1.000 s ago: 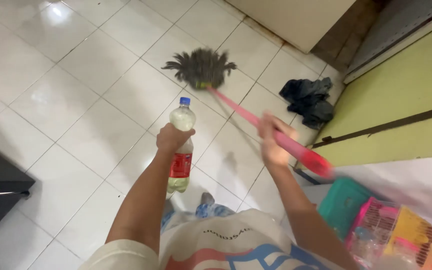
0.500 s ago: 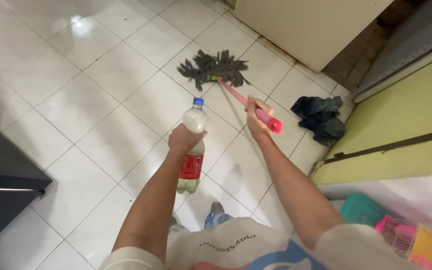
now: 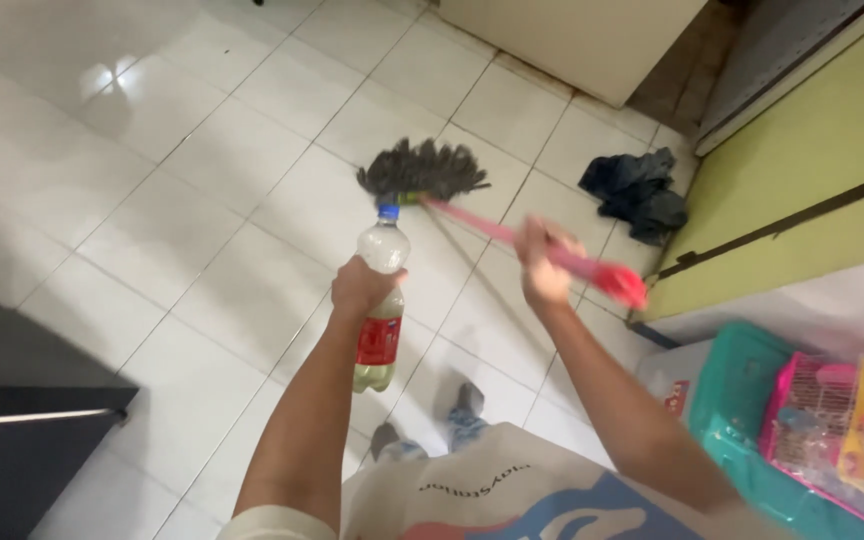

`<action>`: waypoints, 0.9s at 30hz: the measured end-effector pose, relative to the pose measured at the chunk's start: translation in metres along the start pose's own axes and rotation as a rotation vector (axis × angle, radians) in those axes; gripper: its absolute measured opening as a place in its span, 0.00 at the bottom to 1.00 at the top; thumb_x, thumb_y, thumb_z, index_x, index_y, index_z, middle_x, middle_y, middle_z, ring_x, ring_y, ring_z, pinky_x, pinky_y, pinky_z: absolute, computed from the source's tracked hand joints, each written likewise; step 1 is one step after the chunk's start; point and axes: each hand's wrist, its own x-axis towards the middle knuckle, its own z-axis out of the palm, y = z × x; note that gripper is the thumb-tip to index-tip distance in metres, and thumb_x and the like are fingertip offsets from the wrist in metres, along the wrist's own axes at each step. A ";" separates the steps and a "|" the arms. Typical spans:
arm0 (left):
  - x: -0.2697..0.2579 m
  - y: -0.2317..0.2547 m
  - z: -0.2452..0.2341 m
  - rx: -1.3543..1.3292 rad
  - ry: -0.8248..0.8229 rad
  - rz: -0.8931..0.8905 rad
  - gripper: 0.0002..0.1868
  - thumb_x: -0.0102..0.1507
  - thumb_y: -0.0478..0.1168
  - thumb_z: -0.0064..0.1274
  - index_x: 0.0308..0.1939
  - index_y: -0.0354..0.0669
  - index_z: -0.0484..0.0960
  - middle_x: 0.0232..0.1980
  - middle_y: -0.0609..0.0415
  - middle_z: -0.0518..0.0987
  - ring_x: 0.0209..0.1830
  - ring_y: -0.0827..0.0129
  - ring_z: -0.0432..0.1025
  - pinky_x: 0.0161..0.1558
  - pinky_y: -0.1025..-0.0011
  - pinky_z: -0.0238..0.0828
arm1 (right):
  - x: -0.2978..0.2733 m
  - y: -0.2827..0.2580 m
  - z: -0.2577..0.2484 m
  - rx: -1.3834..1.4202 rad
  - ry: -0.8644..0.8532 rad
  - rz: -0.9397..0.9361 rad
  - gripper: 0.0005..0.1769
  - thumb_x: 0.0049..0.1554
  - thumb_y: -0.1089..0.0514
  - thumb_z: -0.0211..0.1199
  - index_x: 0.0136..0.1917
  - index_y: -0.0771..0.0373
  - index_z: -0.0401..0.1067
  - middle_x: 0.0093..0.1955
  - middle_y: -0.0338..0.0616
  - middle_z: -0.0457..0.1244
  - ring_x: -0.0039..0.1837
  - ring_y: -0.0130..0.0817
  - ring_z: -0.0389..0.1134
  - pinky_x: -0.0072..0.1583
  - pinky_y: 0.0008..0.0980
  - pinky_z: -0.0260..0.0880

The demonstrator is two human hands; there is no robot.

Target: The person is mopping the tiled floor using a mop and a bottle of cleaning solution.

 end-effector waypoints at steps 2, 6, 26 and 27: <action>-0.017 0.000 -0.020 0.016 -0.020 -0.037 0.41 0.47 0.67 0.67 0.50 0.36 0.84 0.50 0.40 0.84 0.52 0.47 0.79 0.54 0.57 0.76 | 0.032 0.023 0.048 0.006 -0.034 0.051 0.23 0.67 0.49 0.55 0.34 0.64 0.67 0.31 0.36 0.60 0.36 0.25 0.59 0.39 0.31 0.59; -0.042 -0.007 -0.048 -0.021 -0.045 -0.072 0.36 0.47 0.63 0.67 0.49 0.41 0.84 0.49 0.43 0.85 0.52 0.49 0.80 0.53 0.57 0.77 | 0.082 0.070 0.123 -0.017 -0.181 0.069 0.25 0.67 0.45 0.58 0.36 0.63 0.78 0.38 0.34 0.70 0.40 0.22 0.68 0.42 0.27 0.69; -0.039 0.002 -0.045 -0.001 0.025 0.096 0.42 0.45 0.66 0.66 0.52 0.41 0.82 0.50 0.43 0.84 0.53 0.49 0.79 0.54 0.58 0.76 | -0.014 0.014 0.066 0.063 0.033 0.128 0.25 0.67 0.50 0.57 0.32 0.66 0.68 0.28 0.38 0.59 0.33 0.25 0.57 0.38 0.30 0.58; -0.042 0.004 -0.044 0.019 0.030 0.107 0.42 0.45 0.67 0.65 0.53 0.42 0.82 0.51 0.43 0.84 0.53 0.49 0.79 0.55 0.57 0.75 | -0.001 0.024 0.073 0.057 -0.042 0.161 0.24 0.66 0.48 0.57 0.35 0.66 0.73 0.30 0.38 0.62 0.34 0.24 0.59 0.38 0.29 0.61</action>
